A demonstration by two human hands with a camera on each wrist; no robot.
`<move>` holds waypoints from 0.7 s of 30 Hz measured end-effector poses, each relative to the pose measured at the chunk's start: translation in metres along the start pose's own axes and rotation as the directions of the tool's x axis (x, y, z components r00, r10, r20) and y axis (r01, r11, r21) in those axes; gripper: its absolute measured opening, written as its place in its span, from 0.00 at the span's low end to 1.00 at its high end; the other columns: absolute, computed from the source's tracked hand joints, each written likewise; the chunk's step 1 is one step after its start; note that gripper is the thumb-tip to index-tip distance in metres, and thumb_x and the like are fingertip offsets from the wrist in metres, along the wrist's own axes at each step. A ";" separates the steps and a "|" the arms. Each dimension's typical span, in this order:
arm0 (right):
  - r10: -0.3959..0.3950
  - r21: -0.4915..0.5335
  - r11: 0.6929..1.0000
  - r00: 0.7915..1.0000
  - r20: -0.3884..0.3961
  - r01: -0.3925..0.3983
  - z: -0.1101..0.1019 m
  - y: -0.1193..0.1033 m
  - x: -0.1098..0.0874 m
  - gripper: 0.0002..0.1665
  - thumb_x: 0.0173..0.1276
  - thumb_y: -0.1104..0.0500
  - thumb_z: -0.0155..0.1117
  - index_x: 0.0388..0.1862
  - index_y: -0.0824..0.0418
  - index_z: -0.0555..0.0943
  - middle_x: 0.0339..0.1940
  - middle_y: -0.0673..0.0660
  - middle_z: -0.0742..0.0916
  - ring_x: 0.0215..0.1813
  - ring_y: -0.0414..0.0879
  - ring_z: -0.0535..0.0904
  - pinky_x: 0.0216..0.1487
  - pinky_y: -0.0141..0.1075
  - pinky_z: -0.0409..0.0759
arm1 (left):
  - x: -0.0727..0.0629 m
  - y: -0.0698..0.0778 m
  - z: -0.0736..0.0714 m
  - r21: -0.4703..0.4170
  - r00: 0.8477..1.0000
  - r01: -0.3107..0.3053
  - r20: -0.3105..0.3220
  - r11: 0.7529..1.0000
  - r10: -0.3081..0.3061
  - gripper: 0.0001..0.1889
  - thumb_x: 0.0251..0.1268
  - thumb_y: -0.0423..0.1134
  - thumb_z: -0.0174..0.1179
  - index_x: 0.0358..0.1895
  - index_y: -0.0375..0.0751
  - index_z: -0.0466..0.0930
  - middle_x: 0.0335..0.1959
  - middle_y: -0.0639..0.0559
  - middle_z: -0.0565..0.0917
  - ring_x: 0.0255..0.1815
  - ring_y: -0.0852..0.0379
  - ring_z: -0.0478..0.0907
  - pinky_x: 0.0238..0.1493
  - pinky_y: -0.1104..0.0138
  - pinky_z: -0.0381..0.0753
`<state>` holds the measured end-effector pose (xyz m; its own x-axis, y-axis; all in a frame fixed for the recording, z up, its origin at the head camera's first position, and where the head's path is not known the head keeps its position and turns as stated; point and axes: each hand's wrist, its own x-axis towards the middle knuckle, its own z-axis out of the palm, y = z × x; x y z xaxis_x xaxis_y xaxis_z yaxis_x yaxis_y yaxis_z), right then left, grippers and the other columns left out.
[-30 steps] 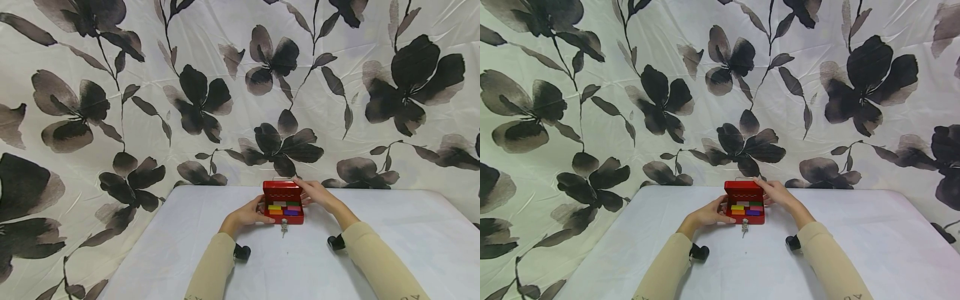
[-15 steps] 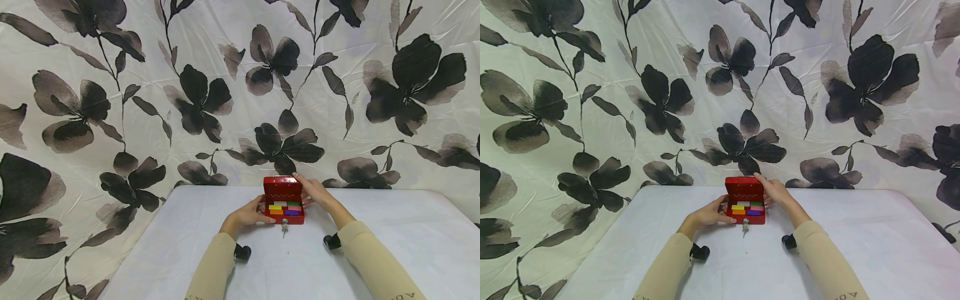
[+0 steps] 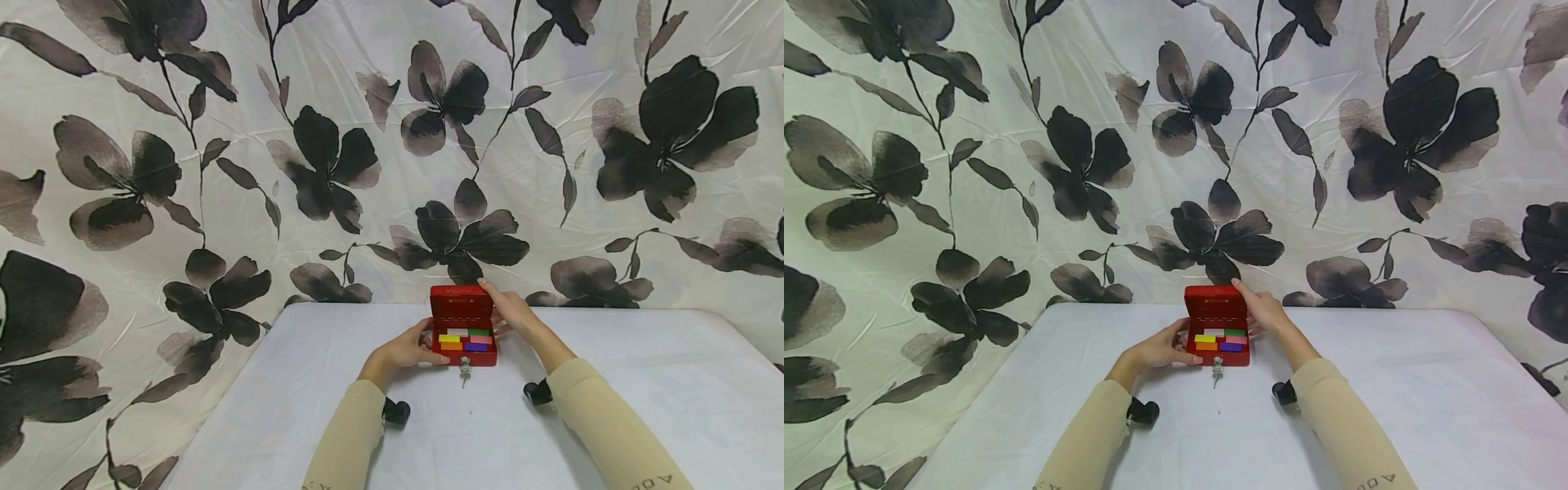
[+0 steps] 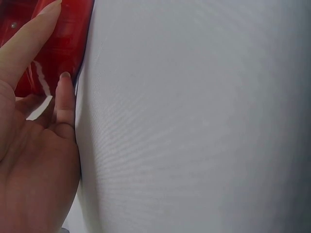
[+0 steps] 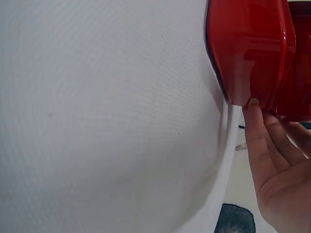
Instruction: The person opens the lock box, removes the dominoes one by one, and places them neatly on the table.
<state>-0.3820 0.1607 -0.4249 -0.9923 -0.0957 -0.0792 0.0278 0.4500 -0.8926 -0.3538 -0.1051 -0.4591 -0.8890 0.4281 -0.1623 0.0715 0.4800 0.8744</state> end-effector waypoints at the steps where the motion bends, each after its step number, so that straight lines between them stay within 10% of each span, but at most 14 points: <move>1: 0.001 -0.004 1.000 1.000 -0.001 -0.001 0.000 -0.001 0.000 0.60 0.68 0.17 0.39 0.63 0.70 0.78 0.48 0.68 0.88 0.43 0.55 0.86 0.37 0.44 0.88 | 0.000 0.000 0.000 -0.001 1.000 0.001 -0.001 1.000 -0.001 0.52 0.57 0.46 0.77 0.82 0.50 0.54 0.75 0.46 0.68 0.73 0.44 0.63 0.76 0.40 0.58; 21: 0.015 -0.028 0.999 0.995 -0.100 -0.018 0.004 -0.007 -0.001 0.63 0.68 0.16 0.37 0.57 0.75 0.78 0.43 0.70 0.88 0.36 0.56 0.89 0.36 0.46 0.88 | -0.001 0.001 0.000 -0.039 1.000 0.012 0.002 0.999 -0.012 0.51 0.56 0.44 0.77 0.81 0.53 0.55 0.73 0.46 0.70 0.72 0.44 0.64 0.74 0.38 0.60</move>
<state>-0.3809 0.1541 -0.4207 -0.9989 0.0008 -0.0478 0.0424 0.4767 -0.8780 -0.3526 -0.1052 -0.4586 -0.8889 0.4240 -0.1733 0.0434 0.4546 0.8896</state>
